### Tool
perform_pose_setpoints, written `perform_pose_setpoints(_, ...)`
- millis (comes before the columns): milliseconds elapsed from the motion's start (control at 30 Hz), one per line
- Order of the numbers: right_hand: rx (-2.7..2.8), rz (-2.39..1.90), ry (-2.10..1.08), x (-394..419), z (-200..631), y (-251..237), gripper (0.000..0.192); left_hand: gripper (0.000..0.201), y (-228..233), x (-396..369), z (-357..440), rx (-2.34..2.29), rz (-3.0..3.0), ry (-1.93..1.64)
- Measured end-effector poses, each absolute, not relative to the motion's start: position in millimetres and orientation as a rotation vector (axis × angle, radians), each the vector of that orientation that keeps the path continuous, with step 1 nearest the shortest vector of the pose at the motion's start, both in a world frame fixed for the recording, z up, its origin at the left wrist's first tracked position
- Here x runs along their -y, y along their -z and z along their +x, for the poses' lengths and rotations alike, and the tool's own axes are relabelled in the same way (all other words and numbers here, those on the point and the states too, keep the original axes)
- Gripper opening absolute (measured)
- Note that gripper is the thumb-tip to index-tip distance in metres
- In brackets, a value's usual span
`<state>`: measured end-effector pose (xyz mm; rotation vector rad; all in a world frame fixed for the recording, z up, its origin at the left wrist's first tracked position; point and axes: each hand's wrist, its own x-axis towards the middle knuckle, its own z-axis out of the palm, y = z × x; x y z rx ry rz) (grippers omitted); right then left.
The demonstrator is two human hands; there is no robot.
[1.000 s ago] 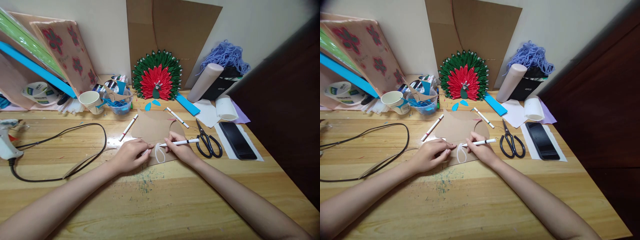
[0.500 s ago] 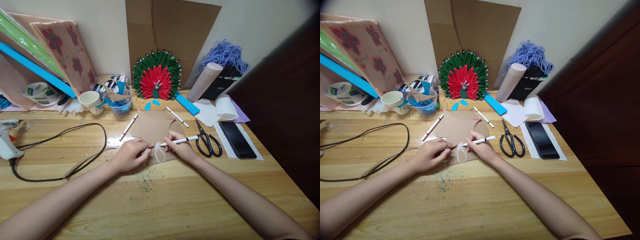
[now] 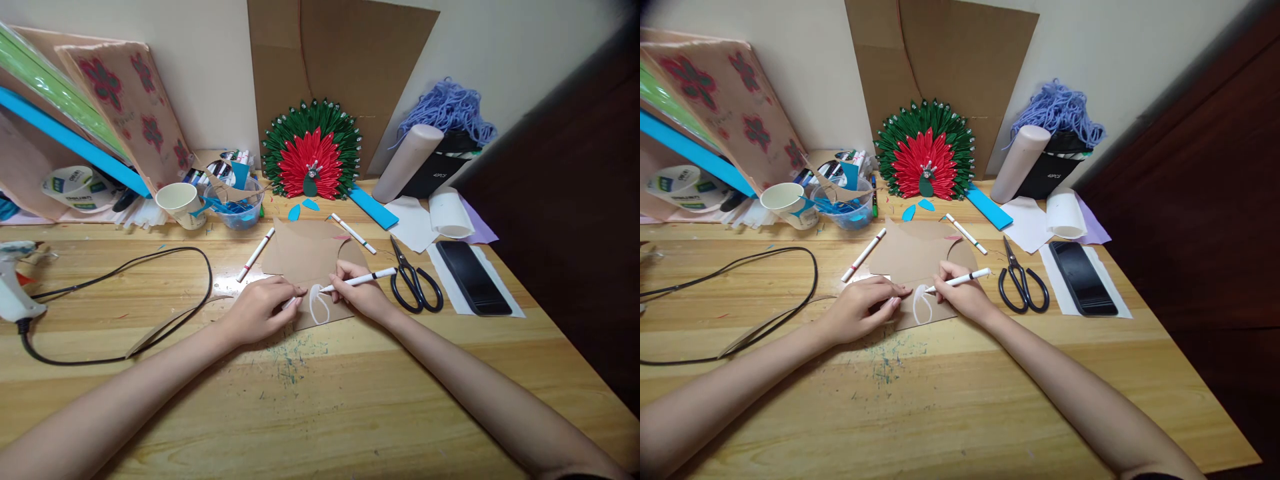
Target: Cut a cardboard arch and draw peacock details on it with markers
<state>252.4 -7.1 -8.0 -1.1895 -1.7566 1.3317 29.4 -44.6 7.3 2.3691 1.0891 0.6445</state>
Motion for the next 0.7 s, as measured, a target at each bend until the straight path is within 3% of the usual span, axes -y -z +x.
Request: perform_pose_setpoints(700, 1.792, -1.208, -1.256, 6.4, 253.0, 6.0, 0.025, 0.028, -9.9, 44.6, 29.7, -1.102, 2.366, -0.632)
